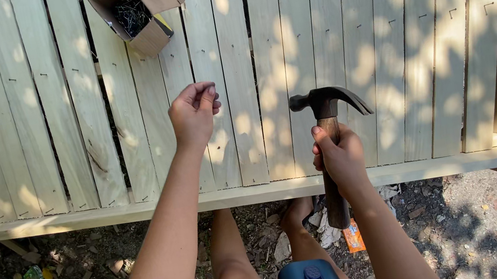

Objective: The person kneels beside a slatted wooden frame outdoors, takes nails from a cardboard box, positions each nail along the frame's edge rail, and hammers the nails in with a claw hammer, working along the rail one nail at a time.

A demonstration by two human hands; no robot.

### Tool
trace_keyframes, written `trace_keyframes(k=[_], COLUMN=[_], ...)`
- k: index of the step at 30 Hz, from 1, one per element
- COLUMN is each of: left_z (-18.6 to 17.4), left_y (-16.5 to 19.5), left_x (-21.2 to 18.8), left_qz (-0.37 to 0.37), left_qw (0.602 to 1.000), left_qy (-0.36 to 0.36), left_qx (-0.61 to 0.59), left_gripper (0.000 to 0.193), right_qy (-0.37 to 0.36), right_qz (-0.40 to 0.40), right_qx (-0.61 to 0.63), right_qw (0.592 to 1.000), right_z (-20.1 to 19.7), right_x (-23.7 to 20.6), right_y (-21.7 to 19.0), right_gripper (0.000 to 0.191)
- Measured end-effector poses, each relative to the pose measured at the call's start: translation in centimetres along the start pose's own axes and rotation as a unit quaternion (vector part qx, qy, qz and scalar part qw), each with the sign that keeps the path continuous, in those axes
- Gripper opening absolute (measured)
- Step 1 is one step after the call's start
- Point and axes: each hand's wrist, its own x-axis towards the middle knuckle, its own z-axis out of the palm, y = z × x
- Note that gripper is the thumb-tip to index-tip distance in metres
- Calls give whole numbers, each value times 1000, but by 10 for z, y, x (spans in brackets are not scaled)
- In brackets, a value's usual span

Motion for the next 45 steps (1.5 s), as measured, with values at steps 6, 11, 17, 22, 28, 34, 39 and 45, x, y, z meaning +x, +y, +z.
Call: trace_keyframes(k=[6,11,17,22,28,34,39,45], left_z=[42,58,66,74,79,82,84,82], left_y=[-91,-125,-132,-122,-112,-111,-110,-108], left_x=[-86,-130,-146,-150,-147,-146,-145,-142], left_qz=[17,10,-16,27,-26,-26,-40,6], left_qw=[990,960,927,896,881,875,876,865], left_qy=[-119,-138,-138,-118,-131,-121,-119,-147], left_qx=[70,243,347,428,454,468,466,480], left_gripper=[19,13,7,6,5,4,5,7], right_qy=[-58,-99,-93,-74,-60,-60,-58,-63], right_qz=[21,-23,-47,10,0,-24,-21,-12], right_qx=[-284,-372,-358,-259,-280,-285,-270,-273], right_qw=[957,923,928,963,958,956,961,960], right_z=[-61,-76,-72,-68,-65,-66,-65,-66], right_x=[1,-7,-9,-13,-14,-15,-15,-14], right_y=[40,91,131,137,135,135,134,134], right_gripper=[30,38,39,35,36,36,36,39])
